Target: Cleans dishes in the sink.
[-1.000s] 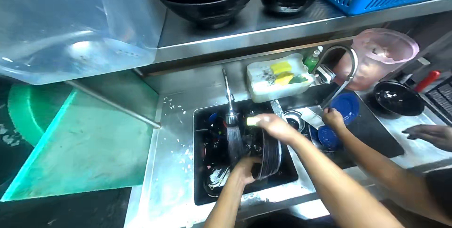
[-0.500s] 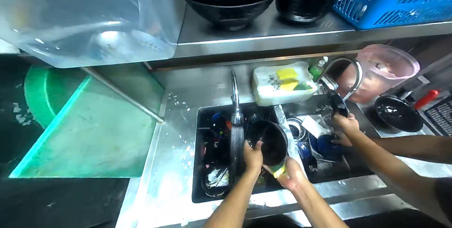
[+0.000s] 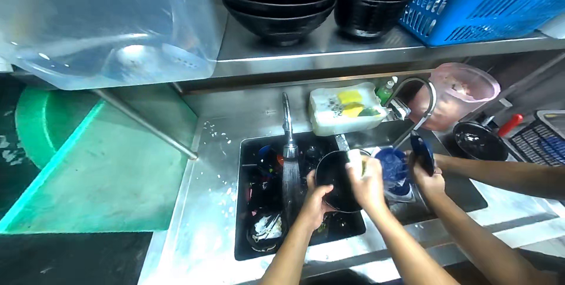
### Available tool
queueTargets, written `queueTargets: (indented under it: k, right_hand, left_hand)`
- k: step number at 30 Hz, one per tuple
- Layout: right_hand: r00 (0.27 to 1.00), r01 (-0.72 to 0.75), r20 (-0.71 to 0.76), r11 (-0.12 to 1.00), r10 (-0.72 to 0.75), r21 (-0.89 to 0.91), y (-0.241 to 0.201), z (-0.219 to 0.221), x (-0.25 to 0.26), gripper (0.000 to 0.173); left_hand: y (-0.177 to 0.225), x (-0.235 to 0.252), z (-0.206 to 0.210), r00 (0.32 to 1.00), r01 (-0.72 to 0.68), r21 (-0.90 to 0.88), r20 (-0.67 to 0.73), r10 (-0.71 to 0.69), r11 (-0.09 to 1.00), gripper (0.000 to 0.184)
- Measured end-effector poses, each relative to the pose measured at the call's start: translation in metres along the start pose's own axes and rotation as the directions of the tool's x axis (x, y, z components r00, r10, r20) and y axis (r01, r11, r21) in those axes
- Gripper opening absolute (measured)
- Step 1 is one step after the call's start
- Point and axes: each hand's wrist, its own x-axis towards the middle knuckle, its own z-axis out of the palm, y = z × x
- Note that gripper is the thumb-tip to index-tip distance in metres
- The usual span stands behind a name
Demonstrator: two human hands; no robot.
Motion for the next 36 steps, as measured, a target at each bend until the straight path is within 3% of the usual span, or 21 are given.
queueTargets:
  k: [2,4,6,7,8,9,10,13,15,17,19,20,21,23,25,26,28,30,32,34,36]
  right_hand:
    - [0.981,0.103,0.170,0.994,-0.094,-0.045,0.007,0.020,-0.007,0.033]
    - [0.892,0.200,0.413,0.980,-0.184,0.003,0.005,0.024,-0.015,0.025]
    - [0.646,0.325,0.720,0.945,-0.254,0.041,-0.002,0.013,-0.019,0.025]
    - [0.520,0.387,0.809,0.920,-0.275,0.063,-0.005,0.009,-0.018,0.024]
    - [0.451,0.426,0.844,0.901,-0.291,0.083,-0.007,0.007,-0.017,0.022]
    - [0.460,0.434,0.835,0.897,-0.302,0.085,-0.007,0.005,-0.016,0.021]
    - [0.546,0.411,0.779,0.909,-0.308,0.072,-0.007,0.005,-0.015,0.020]
    - [0.915,0.236,0.330,0.971,-0.231,0.026,-0.004,0.016,-0.009,0.013]
    - [0.980,0.132,0.143,0.989,-0.140,0.062,-0.007,0.026,-0.015,0.011]
    - [0.922,0.125,0.360,0.989,-0.145,0.077,-0.011,0.023,-0.028,0.018]
    - [0.702,0.223,0.675,0.970,-0.229,0.097,-0.013,0.014,-0.031,0.021]
    - [0.623,0.266,0.742,0.959,-0.249,0.098,-0.015,0.012,-0.030,0.021]
    - [0.614,0.278,0.751,0.957,-0.244,0.083,-0.017,0.010,-0.027,0.022]
    - [0.784,0.217,0.594,0.976,-0.178,0.007,-0.023,0.009,-0.021,0.021]
    - [0.954,0.179,0.248,0.984,-0.169,-0.017,-0.021,0.018,-0.009,0.014]
    - [0.976,0.188,0.113,0.982,-0.187,-0.002,-0.019,0.024,-0.005,0.011]
    - [0.971,0.202,0.120,0.977,-0.209,0.071,-0.017,0.031,-0.008,0.009]
    - [0.878,0.229,0.406,0.967,-0.254,0.109,-0.016,0.027,-0.017,0.015]
    - [0.665,0.315,0.699,0.947,-0.263,0.057,-0.013,0.015,-0.018,0.023]
    - [0.506,0.462,0.838,0.884,-0.205,-0.063,-0.008,0.006,-0.010,0.025]
    - [0.455,0.624,0.879,0.755,-0.141,-0.201,-0.003,0.001,0.001,0.022]
  left_hand:
    - [-0.001,-0.006,0.004,0.997,-0.042,0.135,0.065,0.034,0.990,0.068]
    - [0.005,-0.006,-0.002,0.994,-0.092,0.254,0.078,0.074,0.963,0.060]
    - [0.015,-0.006,-0.016,0.992,-0.116,0.317,0.076,0.096,0.941,0.062]
    - [0.017,-0.007,-0.022,0.991,-0.122,0.322,0.085,0.099,0.939,0.062]
    - [0.017,-0.009,-0.025,0.993,-0.105,0.311,0.086,0.082,0.945,0.063]
    - [0.014,-0.014,-0.023,0.996,-0.063,0.272,0.072,0.045,0.960,0.063]
    - [0.009,-0.019,-0.018,0.999,-0.011,0.215,0.051,0.000,0.977,0.064]
    - [0.004,-0.027,-0.002,1.000,0.008,0.130,0.027,-0.012,0.992,0.063]
    - [0.006,-0.024,-0.002,0.997,-0.075,0.201,0.039,0.068,0.977,0.068]
    - [0.014,-0.021,-0.008,0.991,-0.132,0.265,0.048,0.123,0.955,0.068]
    - [0.025,-0.017,-0.020,0.989,-0.146,0.315,0.036,0.142,0.938,0.068]
    - [0.029,-0.017,-0.024,0.992,-0.129,0.324,0.039,0.122,0.937,0.068]
    - [0.029,-0.019,-0.022,0.994,-0.106,0.312,0.032,0.101,0.944,0.067]
    - [0.022,-0.023,-0.011,0.997,-0.073,0.237,0.032,0.067,0.969,0.065]
    - [0.021,-0.026,0.004,0.995,-0.095,0.209,0.051,0.086,0.973,0.064]
    - [0.022,-0.027,0.010,0.992,-0.120,0.228,0.050,0.112,0.966,0.069]
    - [0.026,-0.026,0.015,0.986,-0.167,0.280,0.047,0.160,0.945,0.075]
    - [0.034,-0.020,0.007,0.973,-0.220,0.374,0.019,0.229,0.901,0.068]
    - [0.039,-0.011,-0.006,0.935,-0.317,0.450,0.003,0.354,0.834,0.055]
    - [0.035,-0.008,-0.013,0.909,-0.356,0.476,-0.022,0.416,0.804,0.053]
    - [0.028,-0.011,-0.014,0.913,-0.351,0.485,-0.014,0.408,0.801,0.056]
